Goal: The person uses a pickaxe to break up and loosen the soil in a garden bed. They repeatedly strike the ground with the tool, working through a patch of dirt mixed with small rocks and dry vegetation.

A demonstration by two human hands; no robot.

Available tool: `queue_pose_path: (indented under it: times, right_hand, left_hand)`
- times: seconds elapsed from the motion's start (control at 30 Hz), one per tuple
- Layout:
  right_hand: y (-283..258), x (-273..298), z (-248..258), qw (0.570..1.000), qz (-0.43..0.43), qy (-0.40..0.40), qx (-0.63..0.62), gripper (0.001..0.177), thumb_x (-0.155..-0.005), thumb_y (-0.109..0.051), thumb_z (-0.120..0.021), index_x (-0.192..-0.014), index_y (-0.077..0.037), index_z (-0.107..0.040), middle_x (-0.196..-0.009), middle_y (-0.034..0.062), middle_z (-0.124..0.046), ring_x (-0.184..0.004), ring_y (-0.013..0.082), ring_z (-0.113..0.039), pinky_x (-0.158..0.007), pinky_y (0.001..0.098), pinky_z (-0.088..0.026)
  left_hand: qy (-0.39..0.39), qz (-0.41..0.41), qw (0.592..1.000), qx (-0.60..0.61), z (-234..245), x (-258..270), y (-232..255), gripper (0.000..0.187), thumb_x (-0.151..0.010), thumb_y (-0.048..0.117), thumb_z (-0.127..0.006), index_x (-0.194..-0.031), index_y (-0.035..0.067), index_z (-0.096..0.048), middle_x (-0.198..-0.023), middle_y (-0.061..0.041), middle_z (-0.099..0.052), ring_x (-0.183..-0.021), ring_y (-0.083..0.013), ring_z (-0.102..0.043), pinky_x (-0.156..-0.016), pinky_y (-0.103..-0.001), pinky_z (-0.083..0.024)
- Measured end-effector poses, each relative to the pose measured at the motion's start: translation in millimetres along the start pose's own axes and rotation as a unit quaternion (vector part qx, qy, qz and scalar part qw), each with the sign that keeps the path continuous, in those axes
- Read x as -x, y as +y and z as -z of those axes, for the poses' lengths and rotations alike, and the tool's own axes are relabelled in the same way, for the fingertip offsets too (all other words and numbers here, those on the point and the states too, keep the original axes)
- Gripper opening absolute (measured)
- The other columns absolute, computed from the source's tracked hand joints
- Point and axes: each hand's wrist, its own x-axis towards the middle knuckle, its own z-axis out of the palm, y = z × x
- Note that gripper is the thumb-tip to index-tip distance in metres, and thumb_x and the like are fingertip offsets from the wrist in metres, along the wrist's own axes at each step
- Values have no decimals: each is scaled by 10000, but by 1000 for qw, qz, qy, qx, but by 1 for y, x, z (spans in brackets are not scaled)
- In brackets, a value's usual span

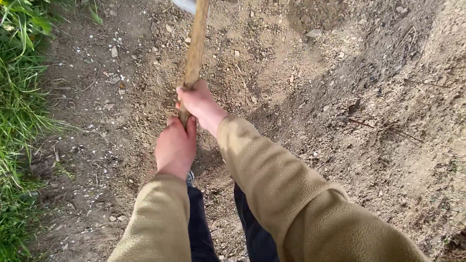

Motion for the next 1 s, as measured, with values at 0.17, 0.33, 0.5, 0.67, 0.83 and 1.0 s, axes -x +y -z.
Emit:
queue_pose_path:
  times: [0.17,0.33,0.5,0.67,0.83,1.0]
  right_hand:
    - [36,-50,-19,1000,-26,-7,10,194,-1014,-57,-537,-1174,53,-543,-878,101,-547,-699,161,-569,-616,241,-564]
    - [109,-27,-62,991,-127,-33,5,341,-1004,21,-509,-1329,60,-411,-920,131,-536,-662,152,-557,-540,212,-562]
    - [168,3,-84,982,-167,-88,-25,95,-1008,15,-546,-1088,27,-497,-879,110,-548,-660,158,-593,-563,226,-604]
    - [167,35,-83,978,-183,-96,2,253,-995,-29,-571,-1217,11,-457,-948,121,-561,-655,134,-602,-528,198,-590]
    - [155,82,-56,980,-151,-124,-41,258,-981,-11,-557,-1185,-47,-402,-1010,81,-496,-724,112,-540,-570,187,-581]
    - [124,121,-13,985,-130,-108,-37,307,-946,-13,-589,-1133,-95,-360,-982,64,-492,-740,135,-619,-641,262,-617]
  left_hand:
    - [-23,40,999,-18,7,-13,-15,508,-1127,496,-272,-1125,42,-501,-917,-164,-715,-791,-343,-739,-664,-494,-626]
    - [-34,99,994,-26,-13,14,-94,537,-1099,511,-339,-1054,15,-538,-975,-256,-739,-877,-461,-736,-735,-584,-565]
    - [-62,158,983,-65,-25,60,-142,475,-1087,509,-334,-1081,70,-516,-929,-212,-780,-857,-415,-785,-785,-568,-612]
    - [-60,213,972,-74,-46,81,-153,560,-1069,600,-274,-1091,87,-497,-881,-175,-792,-799,-354,-803,-732,-502,-655]
    - [74,158,980,-100,-132,89,-225,576,-980,683,-351,-1005,122,-479,-713,-166,-745,-659,-405,-746,-563,-508,-533]
    - [204,79,968,-126,-166,94,-225,564,-899,710,-427,-924,149,-476,-511,-92,-581,-513,-310,-662,-547,-415,-507]
